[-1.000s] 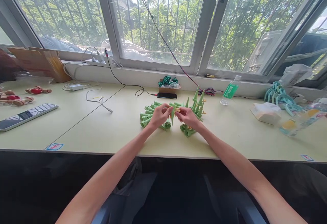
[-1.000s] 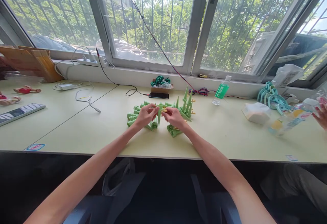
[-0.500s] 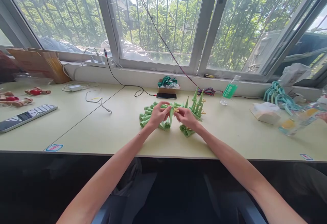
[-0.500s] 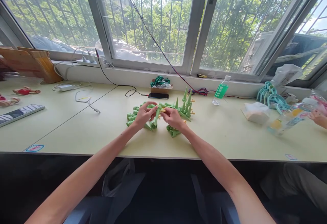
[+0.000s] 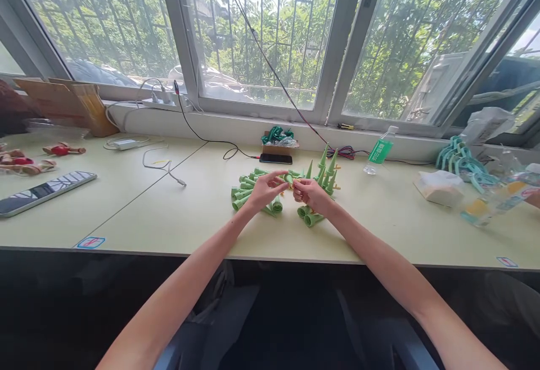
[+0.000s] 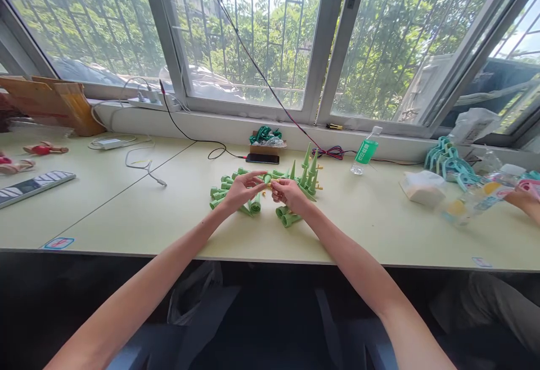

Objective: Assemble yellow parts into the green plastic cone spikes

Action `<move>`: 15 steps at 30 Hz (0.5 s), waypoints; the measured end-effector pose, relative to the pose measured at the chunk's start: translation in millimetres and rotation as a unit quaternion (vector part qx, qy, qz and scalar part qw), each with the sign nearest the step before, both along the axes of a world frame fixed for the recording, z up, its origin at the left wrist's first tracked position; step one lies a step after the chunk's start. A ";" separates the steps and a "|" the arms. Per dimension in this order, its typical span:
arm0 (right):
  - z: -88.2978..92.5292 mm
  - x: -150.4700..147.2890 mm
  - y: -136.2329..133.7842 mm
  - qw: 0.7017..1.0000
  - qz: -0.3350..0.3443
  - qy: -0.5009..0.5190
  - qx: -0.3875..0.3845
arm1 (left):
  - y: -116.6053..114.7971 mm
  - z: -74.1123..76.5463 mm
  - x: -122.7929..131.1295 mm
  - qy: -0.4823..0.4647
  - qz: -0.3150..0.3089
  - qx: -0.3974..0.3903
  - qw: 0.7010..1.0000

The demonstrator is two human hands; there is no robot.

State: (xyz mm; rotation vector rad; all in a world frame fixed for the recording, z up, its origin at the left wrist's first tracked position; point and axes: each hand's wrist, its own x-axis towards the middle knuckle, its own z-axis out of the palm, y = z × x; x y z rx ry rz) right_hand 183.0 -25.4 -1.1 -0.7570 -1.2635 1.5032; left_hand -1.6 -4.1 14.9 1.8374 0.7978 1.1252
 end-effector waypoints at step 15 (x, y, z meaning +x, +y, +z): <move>2.9 1.4 -0.7 0.998 0.040 0.028 -0.034 | 3.7 -2.9 -2.5 -0.002 0.003 0.001 1.000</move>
